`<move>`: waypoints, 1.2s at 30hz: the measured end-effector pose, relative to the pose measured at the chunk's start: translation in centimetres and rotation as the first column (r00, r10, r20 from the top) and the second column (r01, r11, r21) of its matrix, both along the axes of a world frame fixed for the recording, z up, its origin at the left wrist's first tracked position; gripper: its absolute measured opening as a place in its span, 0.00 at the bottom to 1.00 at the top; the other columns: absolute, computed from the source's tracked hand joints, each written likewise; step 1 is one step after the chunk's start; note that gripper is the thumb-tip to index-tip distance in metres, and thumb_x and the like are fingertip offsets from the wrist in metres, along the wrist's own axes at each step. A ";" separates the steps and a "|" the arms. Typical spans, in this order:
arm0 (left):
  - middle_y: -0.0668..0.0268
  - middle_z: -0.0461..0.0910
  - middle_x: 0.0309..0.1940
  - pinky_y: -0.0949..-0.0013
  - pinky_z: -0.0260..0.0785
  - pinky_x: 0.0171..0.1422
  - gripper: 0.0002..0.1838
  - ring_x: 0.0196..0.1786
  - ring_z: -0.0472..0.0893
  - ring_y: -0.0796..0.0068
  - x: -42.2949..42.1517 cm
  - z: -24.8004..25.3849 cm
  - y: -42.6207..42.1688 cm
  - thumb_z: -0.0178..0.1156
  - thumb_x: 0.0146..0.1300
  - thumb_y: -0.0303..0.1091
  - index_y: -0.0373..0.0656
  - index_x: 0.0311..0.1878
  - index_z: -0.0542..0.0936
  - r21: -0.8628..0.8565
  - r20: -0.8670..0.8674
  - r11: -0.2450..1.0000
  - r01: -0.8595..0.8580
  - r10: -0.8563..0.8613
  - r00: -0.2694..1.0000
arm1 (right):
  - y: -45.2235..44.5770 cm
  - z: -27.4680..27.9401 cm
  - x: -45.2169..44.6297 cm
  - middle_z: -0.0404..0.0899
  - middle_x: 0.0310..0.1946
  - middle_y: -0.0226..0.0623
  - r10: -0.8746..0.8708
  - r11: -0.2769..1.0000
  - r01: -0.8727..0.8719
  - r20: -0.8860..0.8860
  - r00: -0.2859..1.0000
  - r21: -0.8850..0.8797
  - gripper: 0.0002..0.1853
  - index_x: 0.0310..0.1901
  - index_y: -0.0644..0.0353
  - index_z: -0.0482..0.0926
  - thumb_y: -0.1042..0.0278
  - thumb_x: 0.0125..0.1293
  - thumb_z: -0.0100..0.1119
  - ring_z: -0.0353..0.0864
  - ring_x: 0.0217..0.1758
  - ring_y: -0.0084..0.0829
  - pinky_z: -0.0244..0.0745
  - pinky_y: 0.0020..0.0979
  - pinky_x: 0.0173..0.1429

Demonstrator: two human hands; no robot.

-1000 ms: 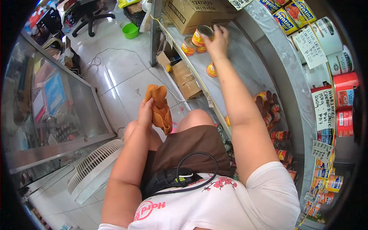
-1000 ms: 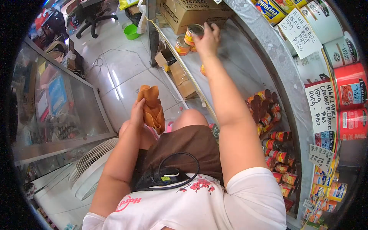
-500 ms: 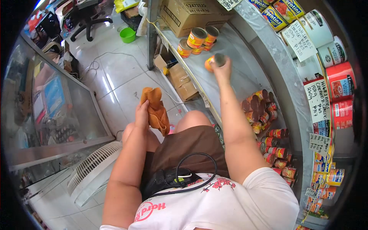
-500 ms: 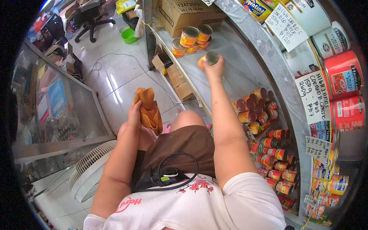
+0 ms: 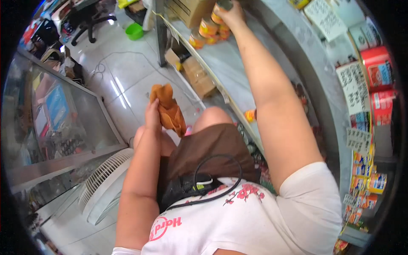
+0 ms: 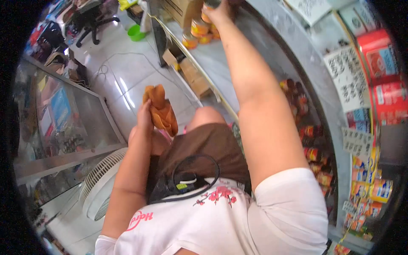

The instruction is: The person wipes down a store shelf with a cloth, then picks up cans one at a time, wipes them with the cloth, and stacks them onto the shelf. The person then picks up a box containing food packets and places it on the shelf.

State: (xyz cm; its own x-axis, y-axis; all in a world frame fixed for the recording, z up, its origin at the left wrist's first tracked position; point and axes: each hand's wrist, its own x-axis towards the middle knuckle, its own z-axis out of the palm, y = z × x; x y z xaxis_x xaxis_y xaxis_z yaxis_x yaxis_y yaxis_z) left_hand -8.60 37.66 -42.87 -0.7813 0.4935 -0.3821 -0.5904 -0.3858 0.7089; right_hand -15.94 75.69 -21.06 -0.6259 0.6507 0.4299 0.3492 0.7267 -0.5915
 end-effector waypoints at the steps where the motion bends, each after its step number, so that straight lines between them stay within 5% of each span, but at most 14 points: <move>1: 0.54 0.78 0.46 0.63 0.74 0.52 0.18 0.45 0.81 0.61 -0.2 0.1 0.1 0.48 0.66 0.33 0.35 0.56 0.70 0.004 0.010 1.000 0.013 -0.013 1.000 | 1.0 -0.1 -1.4 0.59 0.64 0.62 -0.012 1.000 0.013 0.053 0.999 -0.021 0.53 0.67 0.67 0.54 0.36 0.49 0.65 0.59 0.69 0.53 0.58 0.42 0.69; 2: 0.54 0.78 0.45 0.63 0.74 0.52 0.18 0.45 0.81 0.61 0.0 0.1 0.1 0.48 0.66 0.34 0.35 0.56 0.70 0.011 0.026 1.000 0.026 -0.026 0.999 | 1.0 0.0 0.2 0.59 0.64 0.62 0.000 0.985 0.004 -0.024 1.000 0.175 0.54 0.68 0.67 0.54 0.37 0.49 0.66 0.59 0.69 0.52 0.57 0.41 0.69; 7: 0.51 0.74 0.52 0.58 0.70 0.60 0.20 0.54 0.77 0.56 0.4 2.6 -0.2 0.44 0.68 0.35 0.32 0.58 0.67 0.046 0.020 0.998 0.051 -0.052 0.998 | 1.9 1.3 13.5 0.55 0.68 0.58 0.082 0.993 -0.086 0.048 0.995 0.080 0.52 0.69 0.65 0.51 0.41 0.53 0.65 0.55 0.71 0.49 0.53 0.39 0.72; 9: 0.52 0.73 0.55 0.56 0.68 0.63 0.22 0.57 0.75 0.55 0.1 2.1 -0.2 0.45 0.69 0.37 0.33 0.60 0.66 0.090 0.026 0.995 0.046 -0.049 0.998 | -1.5 4.3 20.8 0.54 0.69 0.54 0.117 0.991 -0.081 0.425 0.898 -0.102 0.53 0.71 0.64 0.45 0.45 0.55 0.65 0.52 0.72 0.51 0.51 0.38 0.73; 11: 0.53 0.72 0.56 0.56 0.67 0.64 0.22 0.57 0.74 0.55 0.6 4.3 -0.3 0.45 0.70 0.39 0.33 0.60 0.65 0.122 0.129 0.992 0.039 -0.055 0.990 | -2.2 3.4 24.8 0.67 0.62 0.48 0.098 0.986 -0.144 0.410 0.907 0.082 0.36 0.58 0.58 0.71 0.55 0.47 0.70 0.64 0.67 0.44 0.62 0.38 0.68; 13: 0.51 0.70 0.58 0.50 0.66 0.64 0.26 0.60 0.72 0.50 0.9 4.8 0.0 0.41 0.71 0.46 0.35 0.63 0.63 0.080 0.164 0.996 0.039 -0.052 0.985 | -4.0 2.2 30.6 0.60 0.67 0.46 0.056 0.948 -0.244 0.648 0.759 0.203 0.34 0.58 0.56 0.72 0.56 0.46 0.70 0.53 0.72 0.46 0.56 0.41 0.71; 15: 0.50 0.70 0.59 0.51 0.65 0.65 0.28 0.60 0.71 0.50 1.5 6.0 0.0 0.40 0.71 0.49 0.36 0.63 0.63 0.144 0.229 0.986 0.088 -0.120 0.966 | -8.2 2.0 33.0 0.55 0.69 0.42 -0.010 0.962 -0.222 0.836 0.549 0.157 0.36 0.57 0.48 0.73 0.56 0.41 0.73 0.48 0.73 0.49 0.43 0.60 0.71; 24: 0.50 0.69 0.60 0.52 0.65 0.66 0.32 0.61 0.71 0.51 2.7 6.9 -0.8 0.39 0.70 0.55 0.36 0.64 0.65 0.277 0.247 0.928 0.247 -0.317 0.916 | -11.5 -4.4 36.6 0.54 0.70 0.37 -0.021 0.950 -0.163 0.578 0.816 0.265 0.27 0.45 0.53 0.76 0.65 0.39 0.73 0.41 0.76 0.45 0.33 0.69 0.69; 25: 0.51 0.70 0.59 0.53 0.65 0.65 0.32 0.60 0.72 0.52 2.9 7.0 -1.1 0.40 0.70 0.55 0.36 0.63 0.65 0.318 0.259 0.913 0.256 -0.343 0.903 | -12.5 -3.4 36.0 0.59 0.66 0.43 -0.040 0.949 -0.133 0.525 0.850 0.287 0.25 0.44 0.57 0.73 0.71 0.41 0.71 0.50 0.74 0.44 0.44 0.61 0.70; 29: 0.56 0.73 0.56 0.62 0.67 0.62 0.30 0.57 0.75 0.62 5.2 10.3 0.2 0.48 0.68 0.52 0.36 0.62 0.67 -0.020 -0.032 0.967 0.256 -0.256 0.966 | -14.5 -4.2 33.3 0.75 0.48 0.49 0.166 0.883 -0.262 -0.263 0.950 -0.390 0.31 0.49 0.63 0.65 0.73 0.43 0.71 0.77 0.51 0.45 0.66 0.36 0.61; 30: 0.58 0.75 0.53 0.66 0.69 0.58 0.28 0.54 0.76 0.67 6.1 12.4 1.3 0.48 0.69 0.50 0.36 0.60 0.69 -0.032 -0.268 0.952 0.304 -0.302 0.915 | -15.8 -3.3 31.9 0.76 0.47 0.48 0.224 0.858 -0.296 -0.214 0.951 -0.419 0.30 0.48 0.63 0.66 0.72 0.43 0.71 0.78 0.50 0.43 0.67 0.35 0.59; 33: 0.63 0.78 0.44 0.73 0.72 0.47 0.18 0.43 0.79 0.75 8.6 16.2 3.8 0.48 0.71 0.44 0.41 0.54 0.73 -0.226 -0.331 0.876 0.426 -0.480 0.812 | -18.4 -2.5 28.8 0.79 0.42 0.43 0.426 0.849 -0.408 -0.023 0.905 -0.336 0.26 0.44 0.63 0.69 0.68 0.44 0.72 0.79 0.47 0.36 0.71 0.34 0.54; 34: 0.59 0.78 0.45 0.69 0.71 0.50 0.17 0.46 0.79 0.70 8.9 16.5 4.5 0.49 0.70 0.41 0.39 0.53 0.74 -0.320 -0.463 0.864 0.390 -0.501 0.731 | -18.8 -2.7 27.9 0.79 0.39 0.41 0.492 0.862 -0.473 0.078 0.867 -0.185 0.25 0.43 0.64 0.71 0.66 0.45 0.71 0.79 0.46 0.32 0.73 0.33 0.51; 36: 0.51 0.78 0.46 0.61 0.68 0.56 0.15 0.51 0.77 0.58 9.5 16.3 5.9 0.52 0.67 0.36 0.35 0.49 0.75 -0.294 -0.837 0.949 0.112 -0.313 0.450 | -19.2 -2.6 26.8 0.80 0.38 0.37 0.436 0.829 -0.387 0.034 0.899 -0.404 0.27 0.48 0.65 0.73 0.65 0.46 0.70 0.79 0.43 0.27 0.73 0.31 0.49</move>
